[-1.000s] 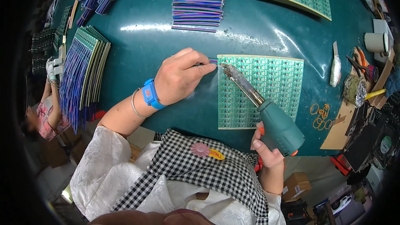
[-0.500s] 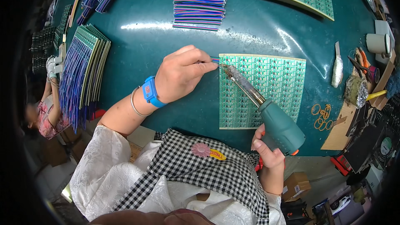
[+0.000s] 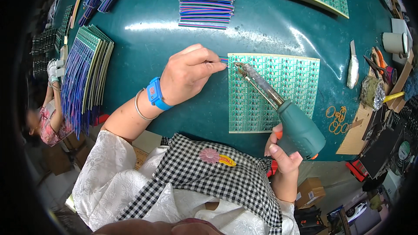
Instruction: Manually position multi-colored ribbon wires into circuit boards and secure them using a soldering iron tool.
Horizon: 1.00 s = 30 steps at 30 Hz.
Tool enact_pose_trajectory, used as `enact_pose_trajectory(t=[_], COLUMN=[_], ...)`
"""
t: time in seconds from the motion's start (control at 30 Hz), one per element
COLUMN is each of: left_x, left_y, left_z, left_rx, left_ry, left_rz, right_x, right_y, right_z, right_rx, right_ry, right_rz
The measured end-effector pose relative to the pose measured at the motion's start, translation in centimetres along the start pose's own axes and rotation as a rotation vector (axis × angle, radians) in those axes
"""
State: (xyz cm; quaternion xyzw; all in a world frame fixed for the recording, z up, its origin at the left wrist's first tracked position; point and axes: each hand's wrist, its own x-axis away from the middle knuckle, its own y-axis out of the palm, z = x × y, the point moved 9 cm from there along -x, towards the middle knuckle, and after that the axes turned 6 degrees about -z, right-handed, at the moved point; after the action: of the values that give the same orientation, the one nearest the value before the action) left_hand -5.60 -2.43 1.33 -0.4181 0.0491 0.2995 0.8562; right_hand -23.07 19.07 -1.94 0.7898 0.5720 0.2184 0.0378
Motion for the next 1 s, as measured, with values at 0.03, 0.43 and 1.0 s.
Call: enact_pose_trajectory(t=[0.03, 0.43, 1.0], left_x=[0.0, 0.1, 0.0], left_y=[0.0, 0.1, 0.0], left_z=[0.0, -0.1, 0.2], left_rx=[-0.001, -0.001, -0.018], left_ry=[-0.002, -0.001, 0.012], left_rz=[0.000, -0.005, 0.020], right_x=[0.0, 0.4, 0.3], right_y=[0.1, 0.3, 0.4], right_z=[-0.2, 0.9, 0.4], right_rx=[0.002, 0.021, 0.016], right_ry=[0.006, 0.025, 0.028], right_rz=[-0.011, -0.080, -0.011])
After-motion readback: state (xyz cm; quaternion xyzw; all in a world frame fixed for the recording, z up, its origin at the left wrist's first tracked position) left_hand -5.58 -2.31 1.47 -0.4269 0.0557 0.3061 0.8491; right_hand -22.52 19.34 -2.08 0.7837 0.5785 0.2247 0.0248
